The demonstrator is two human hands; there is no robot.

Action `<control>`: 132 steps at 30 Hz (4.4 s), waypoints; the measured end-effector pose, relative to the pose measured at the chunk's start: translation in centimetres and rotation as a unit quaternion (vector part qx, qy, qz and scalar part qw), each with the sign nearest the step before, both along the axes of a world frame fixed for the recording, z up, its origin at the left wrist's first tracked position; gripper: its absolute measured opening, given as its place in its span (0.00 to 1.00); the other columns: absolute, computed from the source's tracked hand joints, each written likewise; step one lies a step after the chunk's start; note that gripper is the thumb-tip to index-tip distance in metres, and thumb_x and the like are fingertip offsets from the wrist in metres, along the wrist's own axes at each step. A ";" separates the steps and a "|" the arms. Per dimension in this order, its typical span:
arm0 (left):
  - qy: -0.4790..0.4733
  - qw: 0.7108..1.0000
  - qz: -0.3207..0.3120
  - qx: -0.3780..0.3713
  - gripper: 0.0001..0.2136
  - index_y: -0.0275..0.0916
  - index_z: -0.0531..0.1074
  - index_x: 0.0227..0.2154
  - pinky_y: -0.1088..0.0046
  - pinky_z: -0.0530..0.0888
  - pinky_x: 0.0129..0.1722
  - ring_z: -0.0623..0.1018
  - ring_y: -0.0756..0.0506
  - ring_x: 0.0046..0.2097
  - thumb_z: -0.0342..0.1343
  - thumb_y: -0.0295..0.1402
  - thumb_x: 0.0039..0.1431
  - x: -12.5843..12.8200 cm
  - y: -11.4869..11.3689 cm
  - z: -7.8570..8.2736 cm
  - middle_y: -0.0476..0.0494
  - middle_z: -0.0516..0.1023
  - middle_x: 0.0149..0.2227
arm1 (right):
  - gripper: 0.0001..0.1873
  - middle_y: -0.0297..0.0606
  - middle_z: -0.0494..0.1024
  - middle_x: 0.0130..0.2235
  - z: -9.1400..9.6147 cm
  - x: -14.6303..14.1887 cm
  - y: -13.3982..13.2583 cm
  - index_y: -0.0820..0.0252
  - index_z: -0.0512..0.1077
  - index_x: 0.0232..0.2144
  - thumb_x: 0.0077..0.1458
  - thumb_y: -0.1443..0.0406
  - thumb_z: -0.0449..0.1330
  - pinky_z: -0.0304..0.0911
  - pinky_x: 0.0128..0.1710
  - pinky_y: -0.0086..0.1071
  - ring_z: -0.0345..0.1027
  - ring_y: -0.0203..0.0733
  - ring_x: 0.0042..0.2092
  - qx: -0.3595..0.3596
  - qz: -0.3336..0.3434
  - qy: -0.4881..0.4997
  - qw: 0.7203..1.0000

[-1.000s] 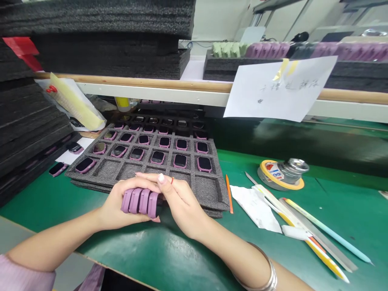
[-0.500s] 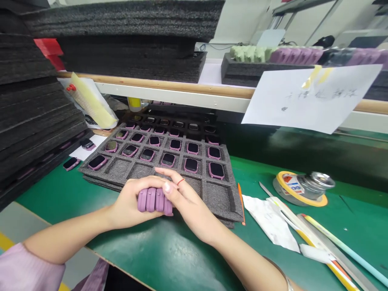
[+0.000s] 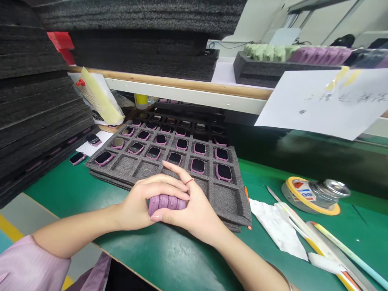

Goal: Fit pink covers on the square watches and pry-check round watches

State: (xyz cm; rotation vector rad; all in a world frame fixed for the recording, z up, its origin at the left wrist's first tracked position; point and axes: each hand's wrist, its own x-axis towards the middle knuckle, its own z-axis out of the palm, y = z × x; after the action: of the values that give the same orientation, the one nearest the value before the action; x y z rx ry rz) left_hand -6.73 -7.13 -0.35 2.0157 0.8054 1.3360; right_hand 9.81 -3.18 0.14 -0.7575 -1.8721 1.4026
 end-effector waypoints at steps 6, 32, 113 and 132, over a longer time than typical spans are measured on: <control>0.026 0.997 0.043 -0.053 0.48 0.53 0.48 0.69 0.49 0.63 0.67 0.56 0.32 0.70 0.69 0.29 0.49 -0.3 -0.6 -0.6 0.35 0.48 0.69 | 0.55 0.45 0.79 0.54 0.2 -0.1 -0.9 0.53 0.56 0.67 0.41 0.61 0.77 0.71 0.56 0.45 0.75 0.52 0.55 0.045 -0.067 0.031 0.996; -0.183 0.885 -0.131 -0.408 0.23 0.36 0.69 0.50 0.61 0.76 0.49 0.78 0.40 0.50 0.66 0.40 0.56 -0.6 -0.3 0.7 0.39 0.77 0.46 | 0.51 0.41 0.57 0.70 -1.0 0.9 0.0 0.43 0.53 0.69 0.49 0.69 0.71 0.67 0.63 0.49 0.75 0.51 0.55 0.279 -0.040 0.051 0.958; -0.236 0.875 -0.110 -0.409 0.34 0.38 0.70 0.53 0.57 0.72 0.56 0.78 0.39 0.52 0.75 0.40 0.43 0.5 -0.9 0.1 0.38 0.77 0.48 | 0.50 0.42 0.79 0.53 0.0 0.4 -1.4 0.47 0.44 0.72 0.56 0.68 0.66 0.71 0.56 0.50 0.75 0.52 0.54 0.370 -0.036 -0.040 0.927; -0.410 0.708 -0.246 -0.520 0.19 0.38 0.77 0.44 0.88 0.68 0.20 0.83 0.50 0.34 0.69 0.42 0.53 -0.4 -0.1 -1.2 0.44 0.82 0.34 | 0.05 0.35 0.82 0.36 3.3 1.9 -1.3 0.51 0.76 0.31 0.58 0.66 0.67 0.77 0.41 0.39 0.78 0.44 0.39 0.338 -0.138 0.032 0.930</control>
State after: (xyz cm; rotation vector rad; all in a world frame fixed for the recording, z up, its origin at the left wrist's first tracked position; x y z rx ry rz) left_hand -7.15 -7.28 -1.55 0.5327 0.3566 0.9188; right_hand 11.73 -4.45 3.43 -0.5756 -1.9258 0.5313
